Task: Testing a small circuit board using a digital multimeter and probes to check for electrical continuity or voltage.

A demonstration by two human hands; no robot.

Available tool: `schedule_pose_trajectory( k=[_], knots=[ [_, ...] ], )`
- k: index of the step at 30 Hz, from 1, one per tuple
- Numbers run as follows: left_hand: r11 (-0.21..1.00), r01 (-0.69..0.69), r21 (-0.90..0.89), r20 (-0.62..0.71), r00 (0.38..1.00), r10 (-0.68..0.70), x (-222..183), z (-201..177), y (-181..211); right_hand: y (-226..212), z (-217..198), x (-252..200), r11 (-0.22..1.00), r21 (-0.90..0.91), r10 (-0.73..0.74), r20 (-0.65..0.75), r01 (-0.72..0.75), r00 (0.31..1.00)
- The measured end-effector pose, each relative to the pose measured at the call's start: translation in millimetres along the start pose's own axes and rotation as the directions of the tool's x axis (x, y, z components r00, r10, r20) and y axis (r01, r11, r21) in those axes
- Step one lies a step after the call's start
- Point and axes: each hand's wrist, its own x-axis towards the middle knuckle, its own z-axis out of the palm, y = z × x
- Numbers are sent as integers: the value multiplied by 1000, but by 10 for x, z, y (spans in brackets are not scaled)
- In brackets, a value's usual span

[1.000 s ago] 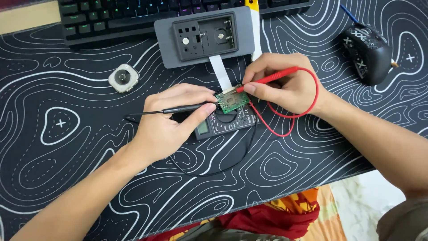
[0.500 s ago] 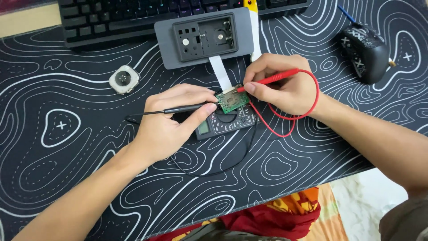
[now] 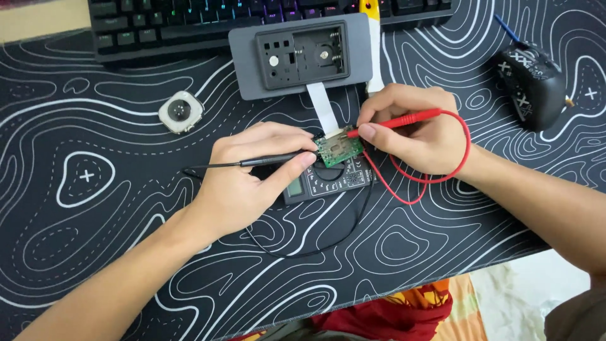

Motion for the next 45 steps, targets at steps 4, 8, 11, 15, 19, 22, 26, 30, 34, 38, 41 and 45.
schedule_pose_trajectory(
  k=[4, 8, 11, 15, 19, 22, 26, 30, 34, 38, 41, 45],
  knots=[
    [1000, -3, 20, 4, 1000, 2, 3, 1, -7, 3, 0, 11, 1000, -13, -16, 5, 16, 1000],
    [1000, -9, 28, 5, 1000, 9, 8, 1, 5, 16, 21, 7, 999, -23, -38, 11, 38, 999],
    [999, -13, 34, 5, 1000, 13, 6, -2, 1, 6, 23, 13, 999, -22, -29, 16, 29, 999],
    [1000, -4, 28, 1, 1000, 4, 8, 2, 10, 7, -23, 5, 999, -32, -9, 8, 10, 1000],
    [1000, -4, 29, -1, 1000, 4, 2, -1, 9, -32, -22, 21, 1000, -15, -4, 12, 5, 1000],
    [1000, -12, 22, 0, 1000, 12, 10, 5, 9, -64, -10, 12, 999, -6, 37, -3, -37, 999],
    [999, -36, 38, -1, 999, 36, 8, 6, 1, -97, 4, 11, 1000, -5, 14, -19, -15, 1000],
    [999, -42, 34, -8, 999, 43, 9, 10, 10, -147, 32, 17, 998, 7, 56, -37, -56, 998],
    [998, -42, 52, -14, 999, 43, 8, 3, 9, -154, 62, 30, 998, 53, 29, -6, -29, 1000],
    [1000, -9, 16, -1, 1000, 9, -4, -1, 15, -148, 23, 19, 999, -26, 20, -7, -20, 1000],
    [1000, 1, 1, -1, 1000, -1, -6, 2, 20, -187, 41, 4, 999, -35, 28, -8, -28, 1000],
    [1000, -4, -10, 2, 1000, 4, 1, 0, 14, -214, 48, 2, 997, -70, 16, -12, -17, 1000]
  ],
)
